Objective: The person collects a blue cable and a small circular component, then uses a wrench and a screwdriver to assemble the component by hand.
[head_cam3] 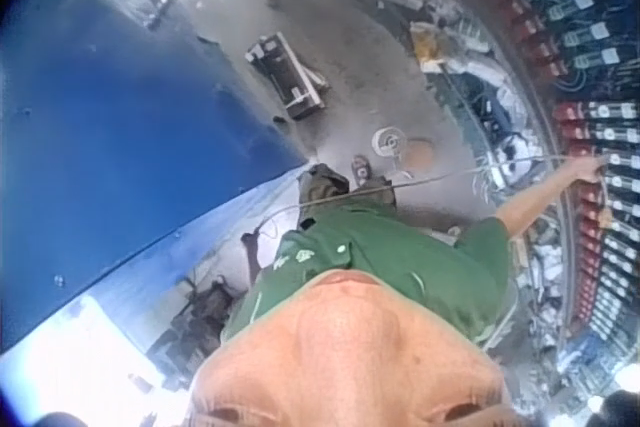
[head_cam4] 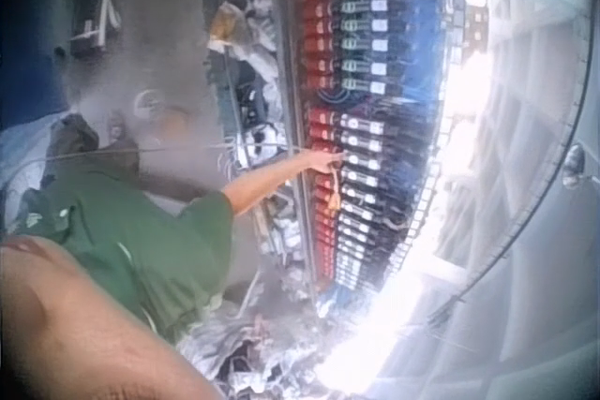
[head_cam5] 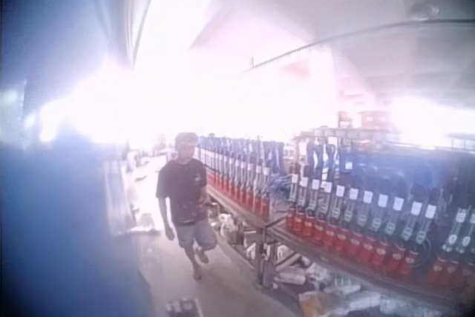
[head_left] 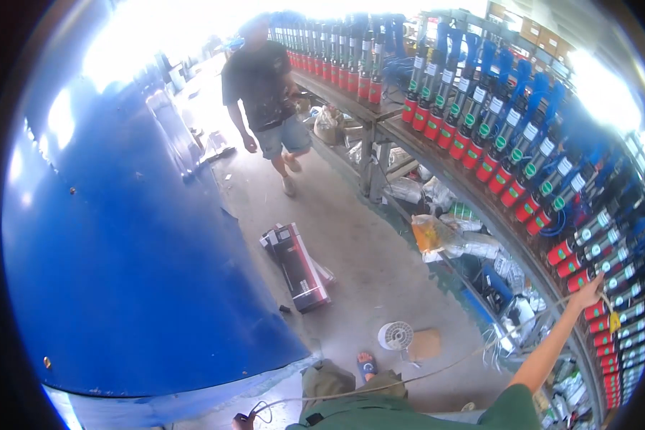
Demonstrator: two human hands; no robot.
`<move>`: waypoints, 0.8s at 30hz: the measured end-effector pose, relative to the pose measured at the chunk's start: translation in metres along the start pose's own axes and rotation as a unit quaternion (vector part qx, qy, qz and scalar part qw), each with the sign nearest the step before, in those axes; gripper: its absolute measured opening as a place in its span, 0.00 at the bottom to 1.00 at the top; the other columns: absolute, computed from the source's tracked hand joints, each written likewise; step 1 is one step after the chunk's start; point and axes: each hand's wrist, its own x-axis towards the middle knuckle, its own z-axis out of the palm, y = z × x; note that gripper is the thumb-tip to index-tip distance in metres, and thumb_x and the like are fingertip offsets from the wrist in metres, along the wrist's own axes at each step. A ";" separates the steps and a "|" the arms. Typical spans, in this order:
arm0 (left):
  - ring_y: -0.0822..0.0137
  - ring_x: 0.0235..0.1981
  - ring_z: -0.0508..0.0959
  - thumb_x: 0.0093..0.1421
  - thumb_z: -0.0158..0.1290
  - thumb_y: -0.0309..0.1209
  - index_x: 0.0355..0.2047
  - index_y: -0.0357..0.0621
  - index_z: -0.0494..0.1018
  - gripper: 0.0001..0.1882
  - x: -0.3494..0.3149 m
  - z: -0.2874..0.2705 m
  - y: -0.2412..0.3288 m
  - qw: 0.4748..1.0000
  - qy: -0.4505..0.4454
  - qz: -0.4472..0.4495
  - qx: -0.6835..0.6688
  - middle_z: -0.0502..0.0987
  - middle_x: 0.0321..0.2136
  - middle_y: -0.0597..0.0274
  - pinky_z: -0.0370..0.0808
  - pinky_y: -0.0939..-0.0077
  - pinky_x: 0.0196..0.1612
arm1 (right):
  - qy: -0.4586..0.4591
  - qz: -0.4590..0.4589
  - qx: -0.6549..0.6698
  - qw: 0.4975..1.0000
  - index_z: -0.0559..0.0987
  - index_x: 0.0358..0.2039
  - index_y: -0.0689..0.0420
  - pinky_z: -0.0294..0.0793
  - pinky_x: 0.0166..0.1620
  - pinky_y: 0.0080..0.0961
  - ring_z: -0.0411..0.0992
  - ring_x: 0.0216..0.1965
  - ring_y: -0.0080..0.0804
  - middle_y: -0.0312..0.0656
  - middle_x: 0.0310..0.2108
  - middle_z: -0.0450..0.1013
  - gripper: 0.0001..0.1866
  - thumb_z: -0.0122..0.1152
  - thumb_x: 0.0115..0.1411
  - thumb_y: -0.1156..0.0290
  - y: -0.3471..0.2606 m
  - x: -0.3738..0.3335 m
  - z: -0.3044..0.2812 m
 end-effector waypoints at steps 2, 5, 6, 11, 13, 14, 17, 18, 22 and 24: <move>0.56 0.25 0.83 0.43 0.71 0.56 0.22 0.40 0.80 0.29 0.006 0.042 0.035 0.996 -0.087 0.000 -0.019 0.82 0.22 0.50 0.79 0.62 0.33 | -0.016 -0.002 0.013 1.000 0.82 0.50 0.61 0.66 0.30 0.22 0.69 0.27 0.25 0.37 0.37 0.77 0.22 0.61 0.66 0.56 -0.003 -0.003 0.018; 0.46 0.29 0.83 0.48 0.64 0.59 0.22 0.39 0.81 0.30 0.018 0.086 0.101 0.972 -0.200 0.083 0.086 0.82 0.23 0.45 0.80 0.55 0.37 | 0.034 -0.087 0.035 0.995 0.77 0.57 0.59 0.64 0.30 0.21 0.65 0.26 0.23 0.38 0.35 0.73 0.23 0.56 0.69 0.57 -0.008 -0.017 0.019; 0.44 0.31 0.83 0.50 0.62 0.58 0.22 0.39 0.81 0.30 0.026 0.103 0.099 0.974 -0.152 0.113 0.127 0.82 0.24 0.44 0.80 0.53 0.38 | -0.028 0.037 0.167 0.985 0.76 0.54 0.58 0.61 0.26 0.19 0.63 0.23 0.20 0.35 0.29 0.69 0.21 0.55 0.70 0.56 -0.003 -0.043 0.033; 0.48 0.29 0.83 0.55 0.60 0.53 0.24 0.37 0.81 0.27 0.073 0.181 0.217 0.964 -0.248 0.043 0.085 0.82 0.25 0.46 0.79 0.55 0.34 | -0.269 0.318 0.351 0.839 0.74 0.39 0.54 0.54 0.21 0.15 0.55 0.19 0.14 0.25 0.19 0.57 0.16 0.55 0.71 0.53 -0.083 -0.262 0.120; 0.49 0.28 0.83 0.56 0.60 0.53 0.24 0.37 0.80 0.26 0.097 0.199 0.282 0.961 -0.268 0.053 0.030 0.82 0.25 0.46 0.79 0.55 0.33 | -0.306 0.366 0.289 0.830 0.74 0.38 0.54 0.52 0.21 0.15 0.54 0.18 0.14 0.25 0.19 0.57 0.16 0.55 0.71 0.54 -0.132 -0.353 0.156; 0.49 0.28 0.83 0.56 0.60 0.53 0.24 0.37 0.80 0.26 0.112 0.208 0.313 0.959 -0.278 0.059 0.002 0.82 0.24 0.46 0.79 0.55 0.33 | -0.336 0.352 0.250 0.837 0.74 0.38 0.54 0.52 0.21 0.15 0.54 0.18 0.14 0.25 0.19 0.58 0.15 0.54 0.72 0.55 -0.147 -0.388 0.174; 0.50 0.28 0.83 0.56 0.59 0.52 0.25 0.37 0.80 0.25 0.158 0.217 0.379 0.950 -0.295 0.062 -0.081 0.82 0.24 0.47 0.79 0.56 0.33 | -0.501 0.367 0.256 0.741 0.73 0.46 0.55 0.54 0.21 0.14 0.54 0.18 0.14 0.26 0.22 0.59 0.17 0.50 0.73 0.54 -0.170 -0.479 0.218; 0.50 0.28 0.83 0.57 0.59 0.51 0.25 0.37 0.80 0.25 0.171 0.217 0.399 0.946 -0.299 0.065 -0.104 0.82 0.24 0.47 0.79 0.56 0.33 | -0.572 0.359 0.245 0.696 0.71 0.50 0.55 0.54 0.21 0.14 0.53 0.18 0.14 0.27 0.23 0.58 0.19 0.49 0.73 0.52 -0.194 -0.516 0.230; 0.51 0.27 0.83 0.57 0.59 0.50 0.25 0.37 0.80 0.24 0.204 0.214 0.450 0.928 -0.316 0.070 -0.181 0.82 0.24 0.48 0.79 0.57 0.32 | -0.717 0.442 0.265 0.469 0.63 0.56 0.51 0.55 0.22 0.15 0.54 0.20 0.15 0.29 0.26 0.59 0.21 0.43 0.75 0.48 -0.242 -0.632 0.261; 0.52 0.27 0.83 0.58 0.59 0.50 0.26 0.37 0.80 0.24 0.212 0.212 0.472 0.918 -0.327 0.072 -0.214 0.82 0.24 0.49 0.79 0.57 0.32 | -0.750 0.423 0.251 0.442 0.66 0.55 0.52 0.58 0.23 0.16 0.55 0.21 0.15 0.29 0.27 0.61 0.19 0.43 0.75 0.51 -0.248 -0.680 0.280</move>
